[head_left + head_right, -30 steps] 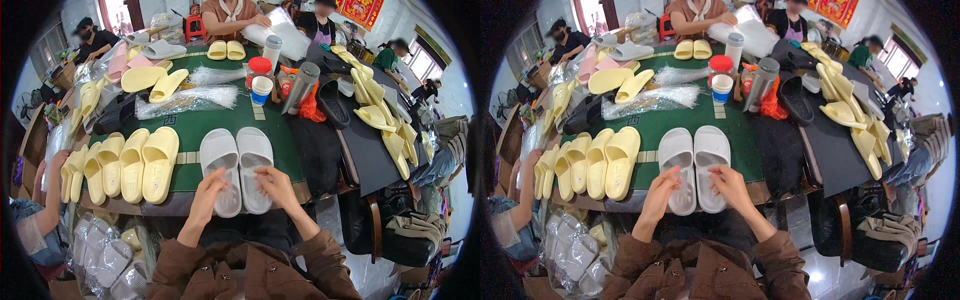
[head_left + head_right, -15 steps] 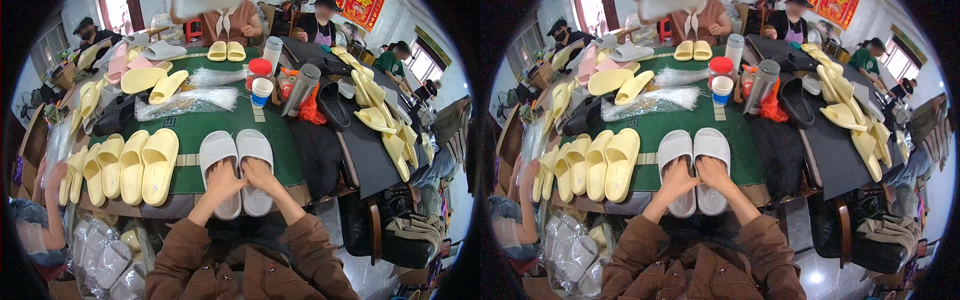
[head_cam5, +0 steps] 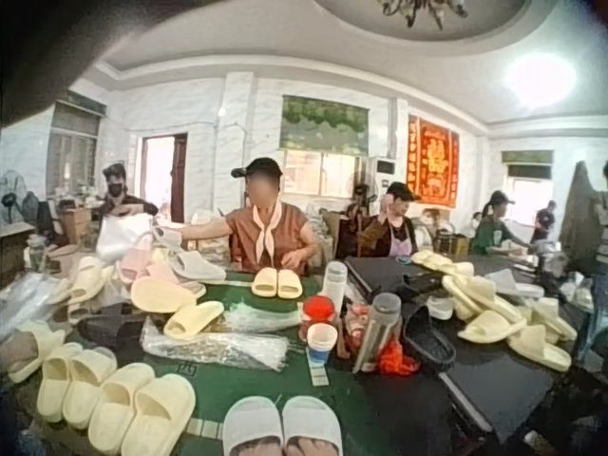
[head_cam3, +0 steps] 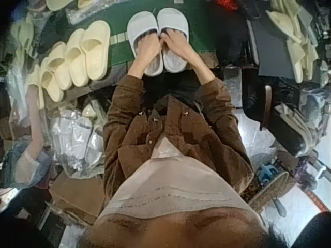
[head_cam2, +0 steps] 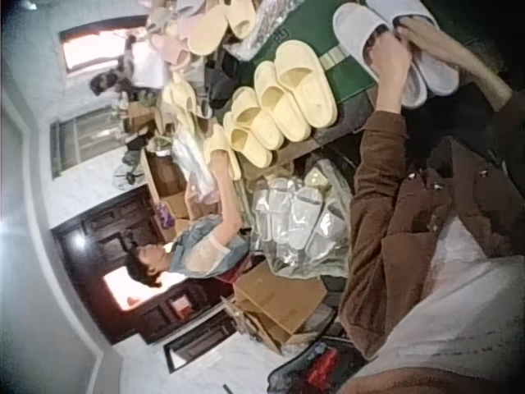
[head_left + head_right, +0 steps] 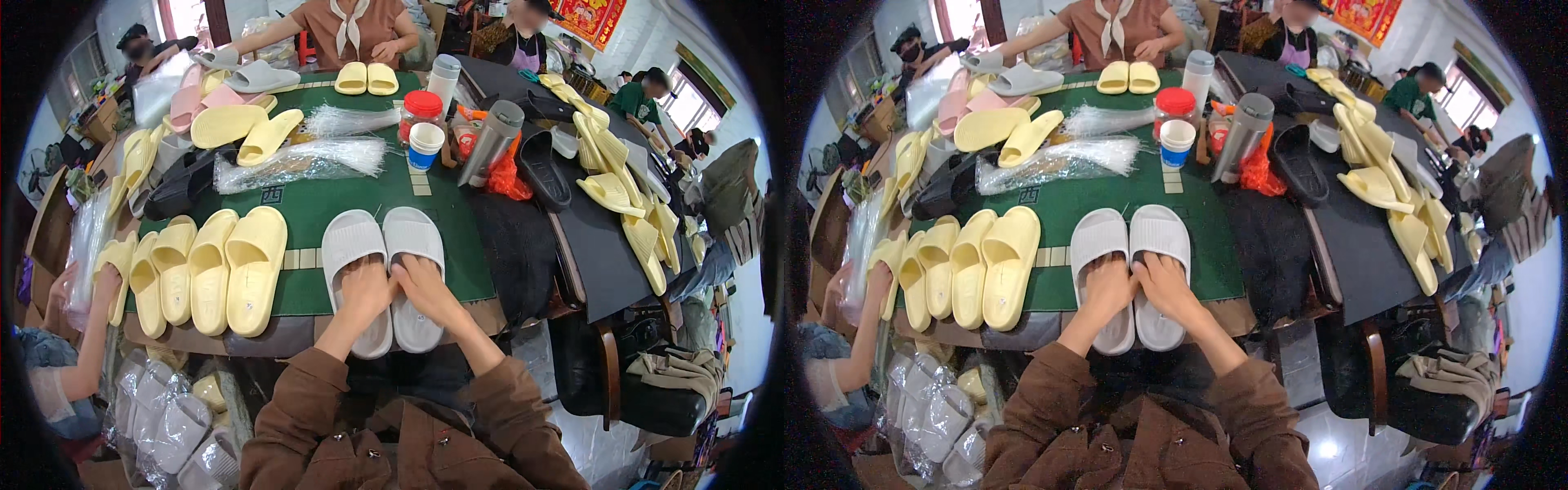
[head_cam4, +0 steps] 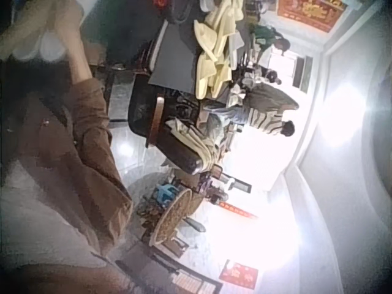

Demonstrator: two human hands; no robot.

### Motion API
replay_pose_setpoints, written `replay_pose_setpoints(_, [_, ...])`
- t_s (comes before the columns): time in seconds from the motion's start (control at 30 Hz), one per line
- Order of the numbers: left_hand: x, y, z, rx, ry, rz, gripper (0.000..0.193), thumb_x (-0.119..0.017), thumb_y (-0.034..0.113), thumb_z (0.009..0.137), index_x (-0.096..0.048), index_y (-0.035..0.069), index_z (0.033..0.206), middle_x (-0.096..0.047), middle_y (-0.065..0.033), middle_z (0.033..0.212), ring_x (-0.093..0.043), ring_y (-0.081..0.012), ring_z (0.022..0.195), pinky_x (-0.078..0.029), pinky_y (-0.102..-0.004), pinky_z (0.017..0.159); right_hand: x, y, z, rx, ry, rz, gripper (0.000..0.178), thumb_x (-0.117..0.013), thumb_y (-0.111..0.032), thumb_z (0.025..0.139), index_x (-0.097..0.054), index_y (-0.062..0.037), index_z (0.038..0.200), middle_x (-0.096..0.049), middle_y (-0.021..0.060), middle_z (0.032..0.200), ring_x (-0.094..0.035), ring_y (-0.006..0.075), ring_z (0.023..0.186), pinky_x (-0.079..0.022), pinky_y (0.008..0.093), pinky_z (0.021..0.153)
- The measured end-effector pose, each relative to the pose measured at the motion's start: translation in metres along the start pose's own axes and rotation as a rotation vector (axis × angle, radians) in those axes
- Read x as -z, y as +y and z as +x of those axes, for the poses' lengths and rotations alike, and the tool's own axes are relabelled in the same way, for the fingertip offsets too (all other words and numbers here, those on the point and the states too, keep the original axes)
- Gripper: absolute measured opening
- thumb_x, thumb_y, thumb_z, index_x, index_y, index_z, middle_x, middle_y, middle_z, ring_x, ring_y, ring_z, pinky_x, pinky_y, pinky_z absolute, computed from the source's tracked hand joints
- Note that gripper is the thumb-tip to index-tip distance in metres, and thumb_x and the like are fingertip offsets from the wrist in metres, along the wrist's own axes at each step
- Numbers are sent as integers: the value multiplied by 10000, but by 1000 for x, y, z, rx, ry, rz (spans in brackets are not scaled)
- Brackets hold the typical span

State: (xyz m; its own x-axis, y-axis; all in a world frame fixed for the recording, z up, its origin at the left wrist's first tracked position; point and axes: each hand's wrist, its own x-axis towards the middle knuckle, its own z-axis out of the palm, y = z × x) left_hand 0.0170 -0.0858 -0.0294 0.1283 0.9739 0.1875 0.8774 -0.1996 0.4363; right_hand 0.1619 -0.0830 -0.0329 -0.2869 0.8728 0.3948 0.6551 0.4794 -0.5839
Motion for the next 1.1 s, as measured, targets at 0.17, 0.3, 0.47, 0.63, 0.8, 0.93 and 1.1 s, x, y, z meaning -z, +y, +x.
replay_pose_setpoints(0.17, [13,11,0,119,-110,-78,484,-560,400,855,-644,-67,952,-639,-271,997,-638,-401,896,-507,-487,776,45,-37,-7,25,6,191,267,-561,-147,906,-623,32,1094,-665,213,861,-643,375,777,-499,435,736])
replay_pose_setpoints(0.3, [4,4,-4,154,12,-82,472,-559,403,846,-665,-54,899,-651,-264,946,-651,-390,841,-514,-481,755,52,-34,53,-1,79,214,164,-571,-101,882,-680,6,941,-682,177,885,-669,316,807,-514,359,711])
replay_pose_setpoints(0.47, [8,14,1,153,-39,-81,482,-566,406,833,-656,-57,931,-649,-268,944,-645,-399,839,-505,-496,763,9,21,125,-119,-12,-22,163,-610,-161,839,-680,-38,920,-683,154,889,-663,317,869,-498,434,777])
replay_pose_setpoints(0.63, [3,4,-1,114,-6,-84,512,-573,425,832,-654,-70,938,-643,-285,928,-636,-418,840,-497,-508,772,-25,26,142,-170,-205,-352,199,-661,-250,759,-683,-84,867,-698,130,865,-668,313,839,-506,436,762])
replay_pose_setpoints(0.8, [9,9,0,180,-115,-144,501,-583,416,828,-648,-67,945,-616,-301,1002,-615,-420,905,-483,-507,807,-28,32,139,-142,-173,-194,159,-668,-205,759,-684,-86,863,-695,118,838,-666,306,821,-504,415,746])
replay_pose_setpoints(0.93, [8,8,-2,107,7,-121,513,-588,411,826,-634,-74,987,-608,-294,1041,-608,-422,928,-480,-505,821,-20,29,137,-149,-57,121,208,-630,-141,800,-692,-61,981,-693,135,897,-664,264,861,-505,366,766])
replay_pose_setpoints(1.1, [0,6,-2,84,104,-84,444,-605,355,803,-635,-58,963,-632,-247,949,-620,-398,868,-478,-503,775,-12,19,135,-211,-257,369,255,-585,-141,864,-675,-2,1059,-687,109,975,-623,171,914,-482,315,827])
